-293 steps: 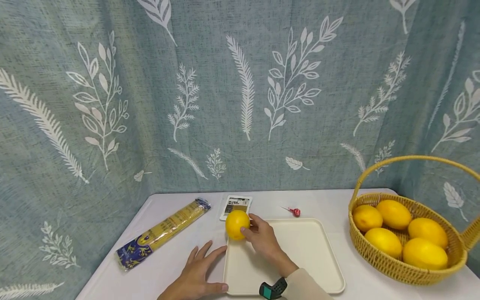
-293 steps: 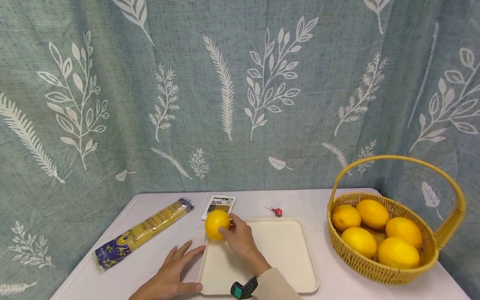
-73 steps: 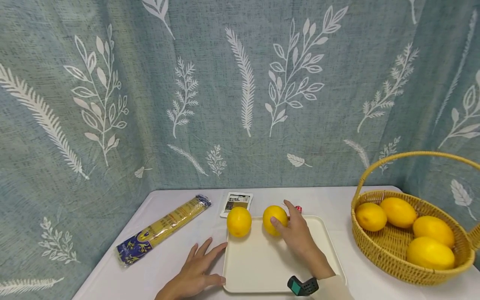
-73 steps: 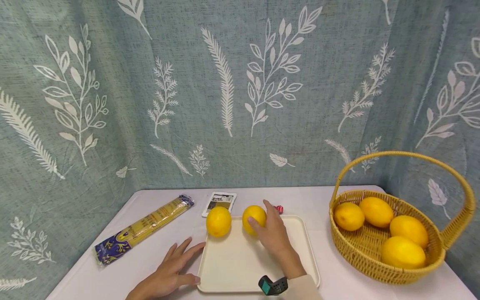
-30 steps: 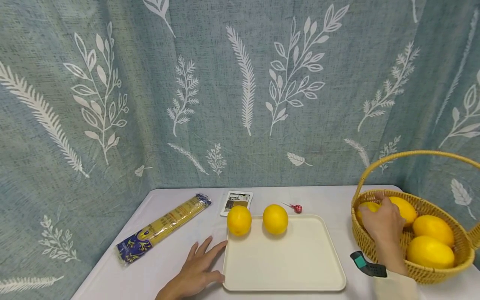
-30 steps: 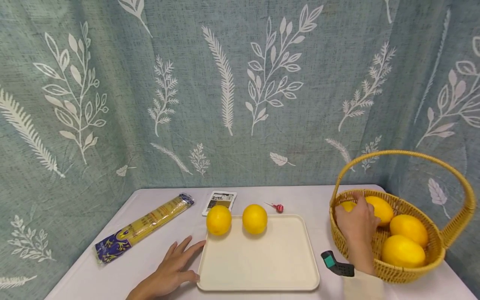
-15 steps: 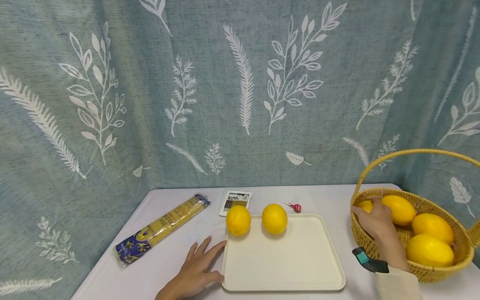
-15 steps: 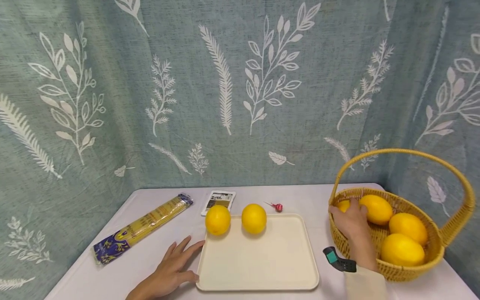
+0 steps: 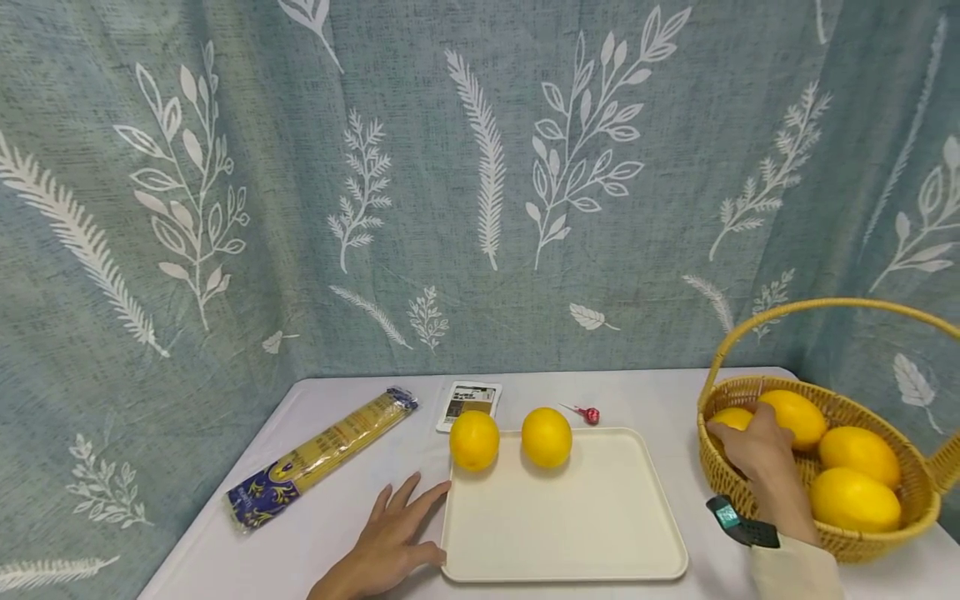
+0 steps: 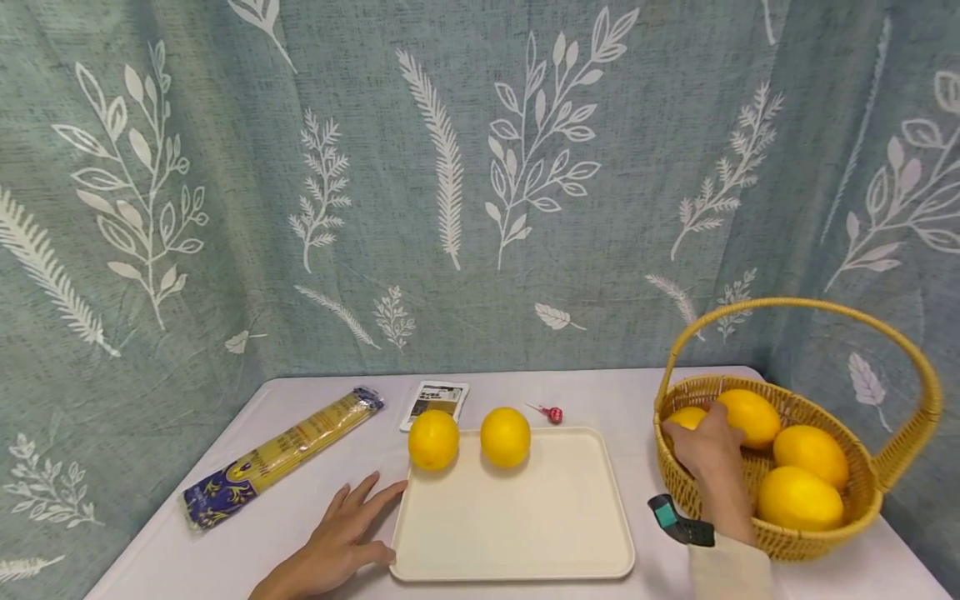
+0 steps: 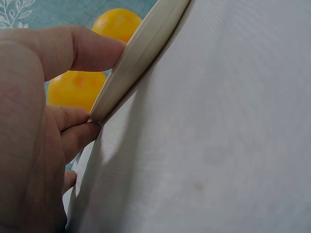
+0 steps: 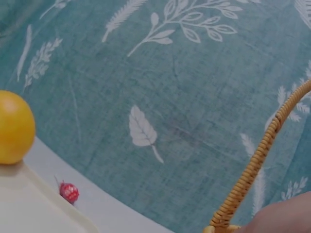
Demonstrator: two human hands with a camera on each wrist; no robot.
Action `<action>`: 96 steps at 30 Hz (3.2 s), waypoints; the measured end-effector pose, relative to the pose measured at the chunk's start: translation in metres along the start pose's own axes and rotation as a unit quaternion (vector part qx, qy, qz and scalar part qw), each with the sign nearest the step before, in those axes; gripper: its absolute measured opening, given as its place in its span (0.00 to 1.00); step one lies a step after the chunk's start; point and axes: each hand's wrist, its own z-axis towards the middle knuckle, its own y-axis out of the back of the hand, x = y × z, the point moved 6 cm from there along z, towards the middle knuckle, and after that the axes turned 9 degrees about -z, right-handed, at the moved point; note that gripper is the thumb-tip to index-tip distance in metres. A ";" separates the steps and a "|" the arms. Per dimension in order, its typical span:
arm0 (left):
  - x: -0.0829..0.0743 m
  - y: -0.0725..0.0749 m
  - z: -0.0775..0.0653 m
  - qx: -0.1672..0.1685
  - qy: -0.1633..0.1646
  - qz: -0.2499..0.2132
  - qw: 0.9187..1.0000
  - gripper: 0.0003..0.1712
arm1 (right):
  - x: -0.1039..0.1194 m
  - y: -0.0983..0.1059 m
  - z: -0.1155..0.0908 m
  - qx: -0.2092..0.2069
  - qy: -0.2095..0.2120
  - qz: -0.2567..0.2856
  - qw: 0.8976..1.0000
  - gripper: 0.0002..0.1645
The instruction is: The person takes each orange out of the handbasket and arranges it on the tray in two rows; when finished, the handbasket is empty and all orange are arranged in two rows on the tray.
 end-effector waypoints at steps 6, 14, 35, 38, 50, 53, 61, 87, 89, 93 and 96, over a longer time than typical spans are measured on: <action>0.002 0.000 0.001 -0.005 0.006 0.003 1.000 0.50 | 0.003 0.008 -0.005 -0.041 0.007 0.016 0.999 0.55; 0.001 0.000 0.002 -0.006 0.003 0.006 1.000 0.50 | 0.003 0.028 -0.017 -0.131 0.008 0.108 0.985 0.48; 0.002 0.000 0.002 -0.010 -0.003 0.007 1.000 0.50 | 0.027 0.036 -0.036 -0.169 0.044 0.130 0.976 0.40; 0.002 0.001 0.002 -0.011 -0.004 0.007 1.000 0.50 | 0.034 0.033 -0.040 -0.156 0.073 0.127 0.977 0.39; 0.001 0.000 0.003 -0.009 -0.004 0.006 1.000 0.49 | 0.057 -0.004 -0.037 -0.094 0.170 0.103 0.975 0.43; 0.002 0.000 0.003 -0.008 -0.003 0.007 1.000 0.49 | 0.060 -0.015 -0.036 -0.080 0.184 0.094 0.975 0.44; 0.002 -0.001 0.003 -0.006 0.001 0.011 1.000 0.49 | 0.063 -0.039 -0.031 -0.047 0.227 0.069 0.970 0.44; 0.000 0.001 0.002 -0.016 -0.010 0.024 1.000 0.49 | 0.050 -0.098 -0.014 0.047 0.197 0.049 0.978 0.48; 0.001 0.000 0.002 -0.016 -0.009 0.024 1.000 0.49 | 0.050 -0.097 -0.015 0.049 0.192 0.046 0.979 0.49; 0.001 0.000 0.002 -0.014 -0.003 0.024 1.000 0.49 | 0.050 -0.096 -0.017 0.051 0.188 0.043 0.980 0.50; 0.001 0.000 0.002 -0.012 -0.001 0.023 1.000 0.50 | 0.051 -0.093 -0.017 0.049 0.189 0.040 0.980 0.49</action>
